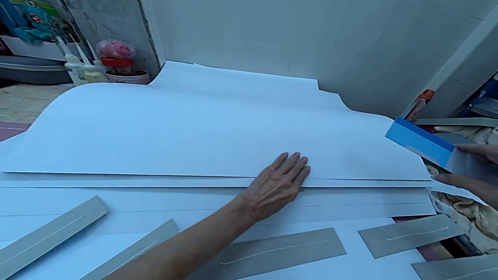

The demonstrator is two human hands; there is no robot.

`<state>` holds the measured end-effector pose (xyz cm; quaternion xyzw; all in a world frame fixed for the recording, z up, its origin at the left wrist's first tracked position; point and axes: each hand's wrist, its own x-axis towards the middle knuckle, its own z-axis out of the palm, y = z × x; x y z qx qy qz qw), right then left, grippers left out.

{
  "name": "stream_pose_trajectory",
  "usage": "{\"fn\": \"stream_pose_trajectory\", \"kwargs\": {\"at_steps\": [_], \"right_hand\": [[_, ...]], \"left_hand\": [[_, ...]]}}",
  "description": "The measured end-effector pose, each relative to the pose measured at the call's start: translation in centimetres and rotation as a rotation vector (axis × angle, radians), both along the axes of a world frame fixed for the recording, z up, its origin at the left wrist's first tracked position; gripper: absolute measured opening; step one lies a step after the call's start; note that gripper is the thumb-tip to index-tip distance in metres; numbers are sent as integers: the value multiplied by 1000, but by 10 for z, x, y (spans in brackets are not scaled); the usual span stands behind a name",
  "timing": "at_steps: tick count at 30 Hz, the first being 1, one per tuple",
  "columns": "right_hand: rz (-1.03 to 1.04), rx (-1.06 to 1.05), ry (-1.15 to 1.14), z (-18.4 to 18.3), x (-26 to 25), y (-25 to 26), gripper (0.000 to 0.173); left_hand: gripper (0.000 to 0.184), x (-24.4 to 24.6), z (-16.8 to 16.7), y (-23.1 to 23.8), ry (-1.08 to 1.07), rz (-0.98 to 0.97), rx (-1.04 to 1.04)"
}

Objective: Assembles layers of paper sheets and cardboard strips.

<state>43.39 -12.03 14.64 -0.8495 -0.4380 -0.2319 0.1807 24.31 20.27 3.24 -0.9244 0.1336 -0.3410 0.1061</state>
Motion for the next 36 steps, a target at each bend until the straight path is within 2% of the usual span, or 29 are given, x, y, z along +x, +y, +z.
{"fn": "stream_pose_trajectory", "kwargs": {"at_steps": [10, 16, 20, 26, 30, 36], "right_hand": [[196, -76, 28, -21, 27, 25, 57], [344, -52, 125, -35, 36, 59, 49], [333, 34, 169, -33, 55, 66, 50], [203, 165, 290, -21, 68, 53, 52], [216, 108, 260, -27, 71, 43, 54], [314, 1, 217, -44, 56, 46, 50]], "left_hand": [[62, -4, -8, 3, -38, 112, -56], [45, -2, -12, 6, 11, 76, -139], [46, 5, -9, 1, 89, 88, -132], [48, 26, -7, -20, 141, 43, -146], [45, 26, -5, -26, 197, -32, -135], [43, 23, -5, -16, 88, 27, -168]]}}
